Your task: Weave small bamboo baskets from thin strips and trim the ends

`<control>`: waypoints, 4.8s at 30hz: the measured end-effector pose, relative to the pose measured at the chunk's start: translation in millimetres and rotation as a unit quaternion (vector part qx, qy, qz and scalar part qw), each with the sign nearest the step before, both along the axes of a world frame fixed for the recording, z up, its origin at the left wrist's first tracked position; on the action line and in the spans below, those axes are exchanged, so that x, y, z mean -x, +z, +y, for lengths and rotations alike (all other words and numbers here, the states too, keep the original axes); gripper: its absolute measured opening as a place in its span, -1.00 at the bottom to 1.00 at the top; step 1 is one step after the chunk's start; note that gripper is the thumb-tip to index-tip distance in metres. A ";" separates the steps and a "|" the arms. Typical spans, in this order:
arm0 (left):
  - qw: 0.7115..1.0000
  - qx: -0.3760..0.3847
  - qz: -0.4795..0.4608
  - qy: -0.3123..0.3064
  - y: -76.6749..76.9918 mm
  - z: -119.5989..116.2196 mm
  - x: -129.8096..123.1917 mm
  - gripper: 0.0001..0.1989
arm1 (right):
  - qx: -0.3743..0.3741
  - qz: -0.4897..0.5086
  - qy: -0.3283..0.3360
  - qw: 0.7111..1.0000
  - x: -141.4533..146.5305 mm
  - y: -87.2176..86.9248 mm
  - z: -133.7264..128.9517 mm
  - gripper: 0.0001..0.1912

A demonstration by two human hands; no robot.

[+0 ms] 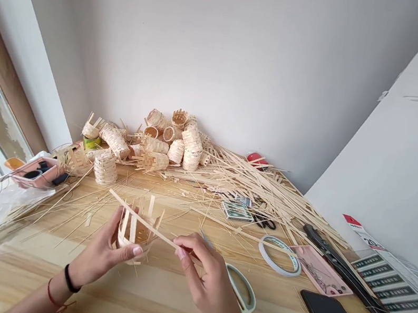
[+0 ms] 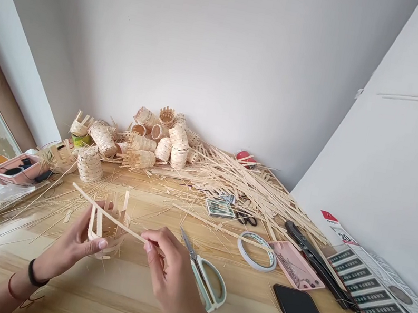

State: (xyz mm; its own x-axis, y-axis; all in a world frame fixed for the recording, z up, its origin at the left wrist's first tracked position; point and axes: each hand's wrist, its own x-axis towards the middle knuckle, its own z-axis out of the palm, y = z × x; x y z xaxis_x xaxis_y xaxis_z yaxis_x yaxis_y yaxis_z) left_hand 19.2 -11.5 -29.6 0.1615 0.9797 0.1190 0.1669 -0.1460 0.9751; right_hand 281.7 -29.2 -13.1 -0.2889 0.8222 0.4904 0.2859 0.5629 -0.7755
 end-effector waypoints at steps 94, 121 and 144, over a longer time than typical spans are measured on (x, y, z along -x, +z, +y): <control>0.983 0.143 0.038 -0.109 18.2 -5.5 1.6 -0.29 | -0.164 -0.074 0.037 0.983 -8.1 -1.2 5.1 -0.77; 0.974 0.119 -0.036 -0.191 10.1 -7.8 13.3 -0.37 | -0.163 -0.083 0.009 0.983 -9.0 -0.9 5.7 -0.78; 0.977 0.103 -0.119 -0.146 25.8 -2.2 -7.4 -0.52 | -0.067 -0.022 -0.041 0.997 -9.4 -3.8 9.1 -0.80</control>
State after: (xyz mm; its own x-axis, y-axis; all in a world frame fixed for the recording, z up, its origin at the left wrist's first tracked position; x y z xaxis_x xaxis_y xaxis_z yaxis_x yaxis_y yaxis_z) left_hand 26.5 -13.7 -3.8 0.4291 0.9032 -0.0067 -0.0878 0.0491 0.9949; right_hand 291.1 -20.2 -16.9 -0.2475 0.7716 0.5860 0.3678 0.6344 -0.6800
